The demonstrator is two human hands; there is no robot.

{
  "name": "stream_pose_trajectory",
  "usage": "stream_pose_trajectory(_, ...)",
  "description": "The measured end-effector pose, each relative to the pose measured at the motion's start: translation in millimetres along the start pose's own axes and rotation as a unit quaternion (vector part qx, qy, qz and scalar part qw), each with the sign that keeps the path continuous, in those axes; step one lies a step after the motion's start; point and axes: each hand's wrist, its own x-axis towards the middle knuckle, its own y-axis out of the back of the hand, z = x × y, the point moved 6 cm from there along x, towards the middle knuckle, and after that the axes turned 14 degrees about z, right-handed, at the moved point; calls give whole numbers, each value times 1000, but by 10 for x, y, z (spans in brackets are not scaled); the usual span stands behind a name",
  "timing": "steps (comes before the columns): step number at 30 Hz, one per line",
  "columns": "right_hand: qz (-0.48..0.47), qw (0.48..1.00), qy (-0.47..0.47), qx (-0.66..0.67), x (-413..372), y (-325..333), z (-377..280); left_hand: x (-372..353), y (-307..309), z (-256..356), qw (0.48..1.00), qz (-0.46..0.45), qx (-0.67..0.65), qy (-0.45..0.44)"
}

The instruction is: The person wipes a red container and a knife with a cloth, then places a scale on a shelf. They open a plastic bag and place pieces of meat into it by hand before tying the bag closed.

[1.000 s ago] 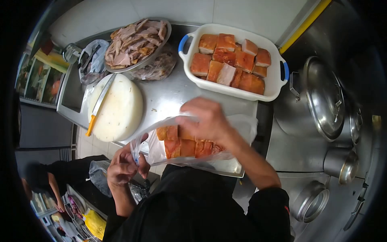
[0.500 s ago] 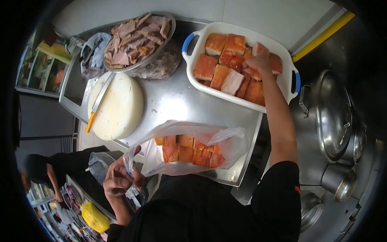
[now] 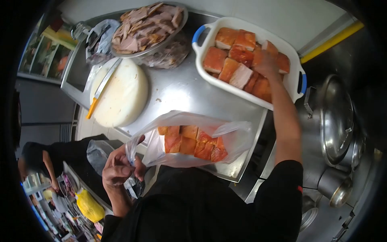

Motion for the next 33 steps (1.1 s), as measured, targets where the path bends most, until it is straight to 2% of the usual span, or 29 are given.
stream_pose_trajectory(1, 32, 999, 18, 3, -51, 135, -6, 4, 76, -21, 1000, -2, 25, -4)
stream_pose_trajectory(3, 29, 996, -18, 83, -186, 500, -64, -17, 101, -37, 1000, 7, 29, -2)
stream_pose_trajectory(4, -6, 985, -72, 154, -272, 660, -46, -16, 109, -50, 999, 9, 31, -3)
stream_pose_trajectory(5, 40, 963, -106, 243, -363, 719, 127, -16, 96, -42, 999, 14, 43, 1)
stream_pose_trajectory(6, 87, 929, -144, 329, -493, 796, 285, -18, 85, -36, 999, 16, 40, 2)
stream_pose_trajectory(8, 71, 832, -143, 531, -874, 1348, 76, 1, 44, -23, 999, 12, 43, 1)
stream_pose_trajectory(10, 88, 793, -55, 601, -1315, 1829, -220, 25, 8, -32, 999, -3, 47, -16)
stream_pose_trajectory(11, 50, 753, -43, 655, -1625, 1969, -410, 43, -3, -41, 999, -9, 45, -18)
stream_pose_trajectory(13, -46, 652, -125, 747, -2237, 2054, -969, 69, -23, -38, 997, -37, 62, -35)
stream_pose_trajectory(16, -142, 695, 40, 703, -2699, 1969, -1947, 47, -39, -40, 996, -59, 49, -36)
stream_pose_trajectory(18, -223, 761, 4, 609, -2931, 1602, -2327, 21, -23, -36, 995, -68, 61, -38)
stream_pose_trajectory(20, -158, 838, 95, 514, -3119, 1310, -2521, -12, 5, -40, 996, -62, 62, -32)
stream_pose_trajectory(22, -155, 861, 136, 466, -3372, 1038, -2627, -40, 11, -40, 995, -57, 70, -35)
stream_pose_trajectory(26, -159, 915, 179, 326, -3597, 918, -2788, -72, 30, -79, 994, -63, 85, -34)
stream_pose_trajectory(30, -118, 922, 209, 304, -3735, 665, -2839, -59, 26, -73, 994, -65, 77, -37)
stream_pose_trajectory(33, -71, 908, 223, 347, -3807, 500, -2883, -50, 7, -89, 994, -74, 73, -35)
